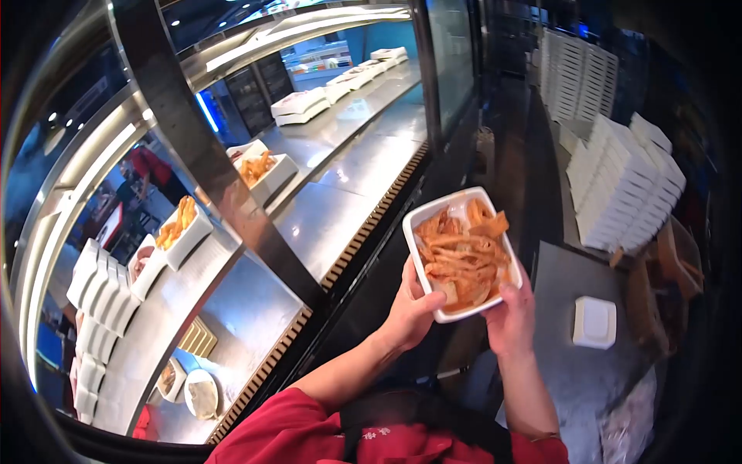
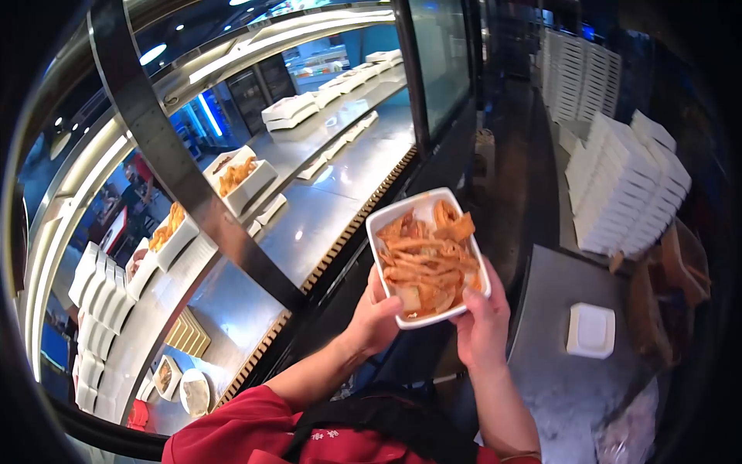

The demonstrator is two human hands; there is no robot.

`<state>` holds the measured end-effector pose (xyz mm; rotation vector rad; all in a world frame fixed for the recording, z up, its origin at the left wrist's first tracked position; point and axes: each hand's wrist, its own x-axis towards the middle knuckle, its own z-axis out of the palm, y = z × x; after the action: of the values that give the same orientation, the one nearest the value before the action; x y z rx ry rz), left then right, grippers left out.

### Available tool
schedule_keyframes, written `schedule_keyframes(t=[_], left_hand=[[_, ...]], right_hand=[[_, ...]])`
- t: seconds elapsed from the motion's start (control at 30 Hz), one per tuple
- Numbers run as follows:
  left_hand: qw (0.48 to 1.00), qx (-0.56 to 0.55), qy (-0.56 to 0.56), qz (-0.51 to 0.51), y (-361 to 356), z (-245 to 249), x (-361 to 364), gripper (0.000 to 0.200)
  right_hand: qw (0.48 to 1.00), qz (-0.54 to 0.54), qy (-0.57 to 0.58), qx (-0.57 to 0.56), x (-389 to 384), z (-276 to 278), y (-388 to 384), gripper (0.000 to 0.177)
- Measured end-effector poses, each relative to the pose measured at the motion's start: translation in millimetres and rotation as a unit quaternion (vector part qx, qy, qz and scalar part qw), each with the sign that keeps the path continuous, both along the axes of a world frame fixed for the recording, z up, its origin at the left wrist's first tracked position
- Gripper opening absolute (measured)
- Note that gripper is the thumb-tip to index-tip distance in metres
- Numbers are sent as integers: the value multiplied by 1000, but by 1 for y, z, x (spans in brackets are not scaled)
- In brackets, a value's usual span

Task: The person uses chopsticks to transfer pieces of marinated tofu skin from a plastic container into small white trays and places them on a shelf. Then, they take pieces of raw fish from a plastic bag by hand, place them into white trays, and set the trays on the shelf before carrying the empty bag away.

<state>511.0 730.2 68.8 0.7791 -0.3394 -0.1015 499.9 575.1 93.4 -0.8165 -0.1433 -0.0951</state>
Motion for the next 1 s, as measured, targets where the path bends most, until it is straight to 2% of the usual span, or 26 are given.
schedule_keyframes(t=[0.07,0.13,0.2,0.27,0.33,0.37,0.4,0.47,0.5,0.53,0.7,0.73,0.83,0.9,0.93,0.97,1.0], left_hand=[[999,-22,-46,10,13,15,35,106],[993,94,-44,62,34,32,50,105],[959,225,-28,172,55,16,64,101],[867,416,-21,273,77,-5,66,95],[805,516,-15,293,93,-8,66,85],[761,570,-50,306,101,-10,70,78],[726,596,-90,332,107,-12,75,76],[709,599,-104,357,117,-16,83,74],[724,580,-84,365,120,-20,87,73],[737,561,-64,372,122,-25,92,72],[779,512,7,363,129,-49,99,73],[797,495,49,343,131,-51,100,73],[801,488,90,334,135,-59,104,71],[790,492,84,355,132,-63,108,70],[796,495,78,338,132,-65,109,70],[783,511,77,346,134,-68,108,68],[774,525,71,346,135,-71,107,66]], right_hand=[[999,30,-16,-4,56,20,6,56],[997,72,-6,-9,107,44,19,52],[992,128,-1,3,154,69,44,46],[986,165,7,21,201,88,78,39],[976,217,-5,13,253,103,120,33],[971,237,-1,-6,272,113,143,32],[972,236,-4,-14,291,120,171,33],[958,286,-11,3,328,126,229,36],[958,287,1,-30,342,128,255,46],[968,245,40,-32,346,132,282,40],[961,266,50,-63,411,101,392,50],[960,270,52,-60,418,98,404,50],[955,257,99,-114,424,97,419,47],[921,368,105,-76,420,106,410,48],[908,389,83,-128,426,103,411,51],[892,341,42,-294,438,100,415,57],[874,304,41,-377,429,108,410,61]])
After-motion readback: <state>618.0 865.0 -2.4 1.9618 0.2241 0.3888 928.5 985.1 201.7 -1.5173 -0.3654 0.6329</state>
